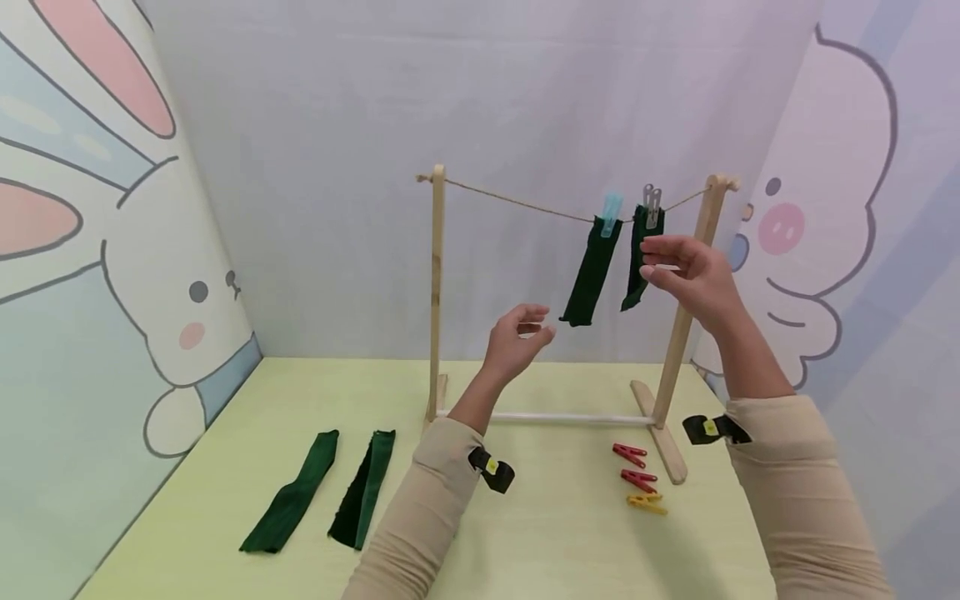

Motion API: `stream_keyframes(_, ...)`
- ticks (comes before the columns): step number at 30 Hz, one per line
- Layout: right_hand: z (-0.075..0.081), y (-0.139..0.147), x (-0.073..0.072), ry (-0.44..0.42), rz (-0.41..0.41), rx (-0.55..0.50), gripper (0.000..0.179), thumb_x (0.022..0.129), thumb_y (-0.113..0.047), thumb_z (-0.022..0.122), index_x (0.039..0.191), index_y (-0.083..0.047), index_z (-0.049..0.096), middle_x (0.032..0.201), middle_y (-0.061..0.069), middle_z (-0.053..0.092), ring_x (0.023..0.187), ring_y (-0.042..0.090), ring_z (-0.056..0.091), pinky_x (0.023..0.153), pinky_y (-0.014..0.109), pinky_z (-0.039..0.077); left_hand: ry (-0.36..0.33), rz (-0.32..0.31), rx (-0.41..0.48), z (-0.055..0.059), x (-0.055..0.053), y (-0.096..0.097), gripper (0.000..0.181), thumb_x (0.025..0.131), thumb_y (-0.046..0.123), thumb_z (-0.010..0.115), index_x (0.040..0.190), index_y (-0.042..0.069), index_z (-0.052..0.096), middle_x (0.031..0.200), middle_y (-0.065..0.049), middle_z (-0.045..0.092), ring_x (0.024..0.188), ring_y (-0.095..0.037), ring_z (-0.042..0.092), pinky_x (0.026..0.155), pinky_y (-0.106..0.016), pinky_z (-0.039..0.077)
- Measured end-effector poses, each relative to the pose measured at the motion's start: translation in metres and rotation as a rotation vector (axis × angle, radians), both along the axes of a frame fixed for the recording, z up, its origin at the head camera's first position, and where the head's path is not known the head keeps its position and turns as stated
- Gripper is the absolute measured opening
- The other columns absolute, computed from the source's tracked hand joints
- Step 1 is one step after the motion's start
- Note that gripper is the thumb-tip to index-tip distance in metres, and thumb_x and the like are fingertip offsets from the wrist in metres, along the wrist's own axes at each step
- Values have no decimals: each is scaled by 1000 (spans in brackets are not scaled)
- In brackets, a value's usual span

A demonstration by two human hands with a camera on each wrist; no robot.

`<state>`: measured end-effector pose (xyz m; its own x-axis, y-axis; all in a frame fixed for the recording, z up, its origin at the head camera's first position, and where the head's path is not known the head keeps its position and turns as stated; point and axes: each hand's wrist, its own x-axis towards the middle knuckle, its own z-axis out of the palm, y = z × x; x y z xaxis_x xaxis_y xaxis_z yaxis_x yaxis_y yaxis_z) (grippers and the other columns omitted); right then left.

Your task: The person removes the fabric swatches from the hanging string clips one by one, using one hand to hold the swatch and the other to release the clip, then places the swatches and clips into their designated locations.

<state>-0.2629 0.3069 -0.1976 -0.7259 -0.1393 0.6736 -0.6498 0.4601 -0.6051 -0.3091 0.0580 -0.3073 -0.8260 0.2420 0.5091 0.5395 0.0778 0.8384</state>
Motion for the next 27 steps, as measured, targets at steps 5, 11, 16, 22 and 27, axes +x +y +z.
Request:
stream_keyframes(5,11,-5,-3,9,-17,16,38,88,-5,63,124,3,54,117,13,58,101,13,55,81,15,44,7,-16,25,4,-1,6,30,88,14,65,116,7,61,111,-6,60,99,-18,58,82,-26,47)
stream_keyframes(11,25,-14,-7,15,-42,10,38,88,-6,63,125,2,54,121,16,56,103,18,54,82,15,44,-4,-9,11,9,-5,16,32,89,15,64,120,8,59,114,-4,59,102,-18,57,82,-25,47)
stream_keyframes(16,34,-22,-10,-14,-80,20,42,90,-12,62,129,-1,51,126,12,54,108,20,52,84,17,44,-22,-3,-15,13,-10,24,36,89,17,64,124,10,58,120,-5,57,109,-23,55,85,-26,46)
stream_keyframes(22,45,-32,-13,-61,-85,22,48,91,-18,61,134,-4,47,133,14,49,115,24,50,88,21,43,-34,12,-49,13,-16,34,36,89,14,64,124,10,58,122,-6,57,107,-20,56,83,-25,47)
stream_keyframes(27,50,-39,-17,-119,-104,39,50,92,-20,60,137,-5,43,137,15,45,117,26,50,92,28,42,-39,9,-46,10,-20,43,37,89,12,64,124,9,57,120,-8,59,105,-21,58,81,-24,47)
